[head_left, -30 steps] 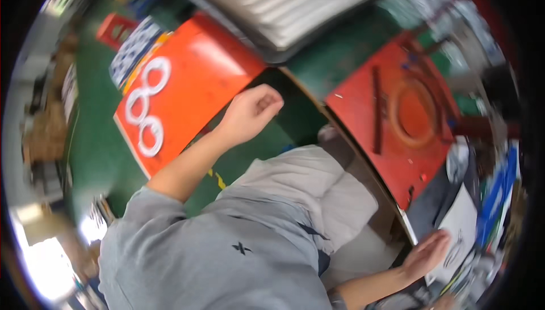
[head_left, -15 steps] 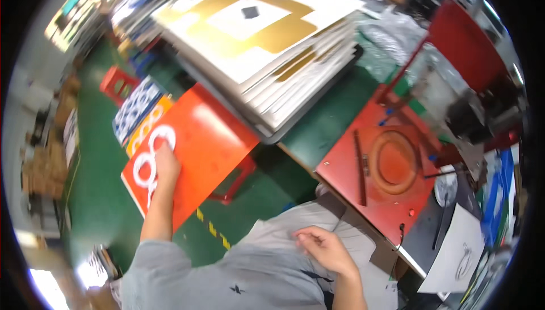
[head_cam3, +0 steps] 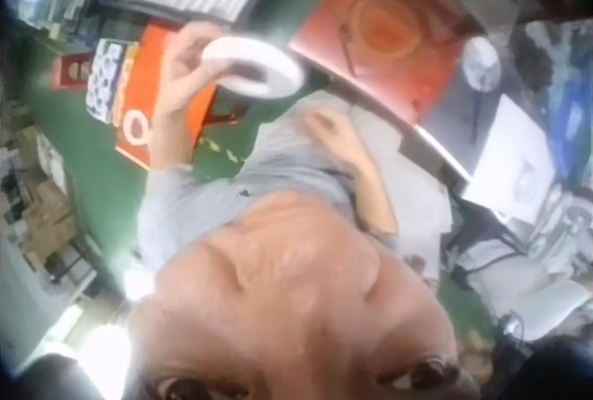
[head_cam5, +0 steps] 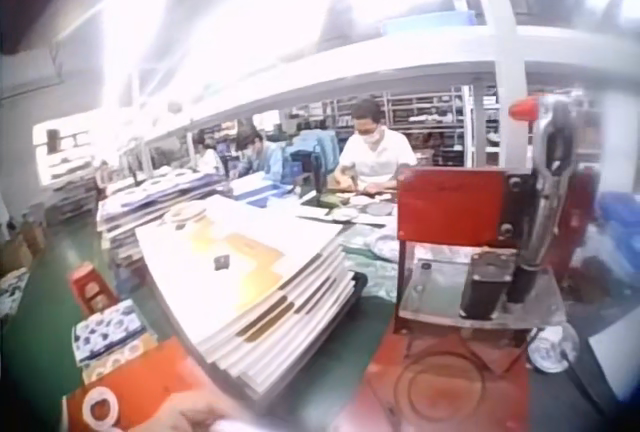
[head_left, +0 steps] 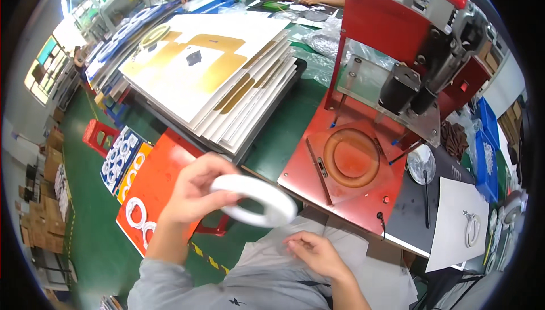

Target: Applying adhesive to circular components and using a manual press for assembly.

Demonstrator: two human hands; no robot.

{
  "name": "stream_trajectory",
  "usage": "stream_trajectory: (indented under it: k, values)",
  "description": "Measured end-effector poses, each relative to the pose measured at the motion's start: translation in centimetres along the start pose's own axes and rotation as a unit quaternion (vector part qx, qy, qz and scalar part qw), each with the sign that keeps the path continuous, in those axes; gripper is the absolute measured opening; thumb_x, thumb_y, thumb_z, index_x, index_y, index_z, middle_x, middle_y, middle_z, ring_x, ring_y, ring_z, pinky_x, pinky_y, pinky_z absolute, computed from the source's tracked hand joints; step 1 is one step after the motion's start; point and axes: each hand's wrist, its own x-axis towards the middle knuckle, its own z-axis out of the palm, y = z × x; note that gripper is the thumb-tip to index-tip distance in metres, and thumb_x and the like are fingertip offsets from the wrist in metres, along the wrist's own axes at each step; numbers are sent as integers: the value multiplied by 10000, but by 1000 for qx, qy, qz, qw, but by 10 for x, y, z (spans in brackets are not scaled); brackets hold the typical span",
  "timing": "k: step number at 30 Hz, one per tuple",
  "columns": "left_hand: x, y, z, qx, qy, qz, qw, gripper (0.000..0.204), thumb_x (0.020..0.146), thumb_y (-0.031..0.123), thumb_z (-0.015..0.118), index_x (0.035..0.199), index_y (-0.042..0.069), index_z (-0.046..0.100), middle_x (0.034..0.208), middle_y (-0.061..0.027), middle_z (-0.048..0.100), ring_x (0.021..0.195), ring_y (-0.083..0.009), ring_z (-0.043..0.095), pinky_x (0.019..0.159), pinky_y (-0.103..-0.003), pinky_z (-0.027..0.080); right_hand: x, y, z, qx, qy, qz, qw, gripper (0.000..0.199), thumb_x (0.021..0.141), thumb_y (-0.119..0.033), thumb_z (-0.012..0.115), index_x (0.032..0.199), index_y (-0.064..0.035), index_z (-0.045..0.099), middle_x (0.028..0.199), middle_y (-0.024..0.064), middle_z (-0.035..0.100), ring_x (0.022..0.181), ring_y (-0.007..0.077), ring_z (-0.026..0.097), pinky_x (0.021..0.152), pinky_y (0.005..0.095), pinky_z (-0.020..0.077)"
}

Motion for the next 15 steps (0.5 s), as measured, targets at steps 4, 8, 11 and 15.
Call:
stream_trajectory:
  k: [4, 8, 11, 15]
  values:
    - [68, -11, 76, 143, 11, 132, 981, 279, 892, -15, 787, 1162, -31, 722, 1114, -132, 738, 1007, -195, 715, 851, -303, 563, -7, -18, 1, -60, 36, -40, 997, 198, 1055, -124, 628, 1190, -4, 709, 947, 36, 737, 799, 78, 653, 735, 245, 533]
    - [97, -47, 128, 315, -40, 228, 921, 333, 837, 40, 814, 1164, 31, 758, 1118, -138, 754, 1008, -312, 731, 891, -394, 585, -20, -21, -5, -52, 75, -50, 995, 188, 1044, -88, 616, 1173, 3, 718, 950, 64, 738, 817, 94, 669, 733, 250, 535]
    - [106, -81, 153, 370, -65, 206, 904, 380, 871, 66, 778, 1243, 42, 706, 1285, -152, 684, 1153, -338, 672, 942, -416, 566, -35, -24, -9, -49, 122, -68, 989, 184, 1033, -77, 629, 1175, -6, 723, 952, 58, 735, 813, 90, 665, 730, 253, 532]
    - [111, -94, 167, 352, -56, 206, 911, 363, 881, 54, 761, 1238, 35, 696, 1327, -159, 660, 1181, -345, 660, 953, -419, 567, -46, -51, -17, -72, 148, -108, 980, 182, 1016, -64, 650, 1171, -11, 729, 949, 57, 735, 800, 87, 661, 724, 252, 526]
